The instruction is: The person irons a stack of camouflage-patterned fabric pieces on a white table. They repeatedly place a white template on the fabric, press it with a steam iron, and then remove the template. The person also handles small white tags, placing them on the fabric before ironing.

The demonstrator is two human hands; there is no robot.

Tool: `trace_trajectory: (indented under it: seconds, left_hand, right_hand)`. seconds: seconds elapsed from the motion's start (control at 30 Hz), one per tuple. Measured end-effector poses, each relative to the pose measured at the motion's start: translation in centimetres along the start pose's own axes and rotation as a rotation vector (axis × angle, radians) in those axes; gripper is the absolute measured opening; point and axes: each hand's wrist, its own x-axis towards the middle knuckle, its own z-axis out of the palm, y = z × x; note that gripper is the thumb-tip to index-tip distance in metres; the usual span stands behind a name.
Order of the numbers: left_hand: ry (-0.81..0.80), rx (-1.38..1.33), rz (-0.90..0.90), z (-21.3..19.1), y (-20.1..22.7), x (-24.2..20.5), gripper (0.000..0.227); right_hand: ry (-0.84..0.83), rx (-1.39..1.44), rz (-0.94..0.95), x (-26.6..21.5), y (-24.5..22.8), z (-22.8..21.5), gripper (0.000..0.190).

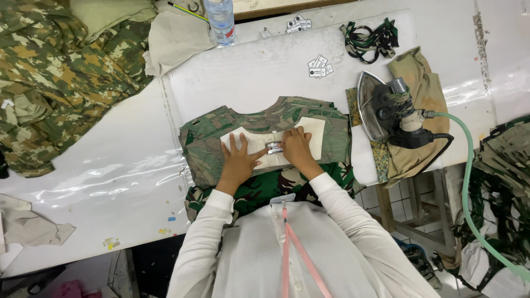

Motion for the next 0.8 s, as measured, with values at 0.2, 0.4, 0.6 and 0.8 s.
trace_trajectory:
  seconds: [0.2,0.4,0.6,0.8]
  left_hand:
    - [-0.101,0.004,-0.011,-1.6,0.4,0.1,0.043]
    - [-0.179,-0.023,-0.028,-1.9,0.4,0.4,0.046]
    - [-0.228,-0.046,-0.024,-2.8,0.6,0.1,0.046]
    - [-0.204,-0.100,-0.028,-1.9,0.3,0.4,0.046]
  right_hand:
    - [-0.068,0.083,0.057,0.2,0.0,-0.6,0.013]
    - [-0.141,0.125,0.118,1.0,0.6,-0.6,0.015]
    - [0.402,0.324,0.019,0.5,6.5,-7.1,0.020]
    - [0.715,-0.284,0.211,-1.7,14.2,-16.4,0.065]
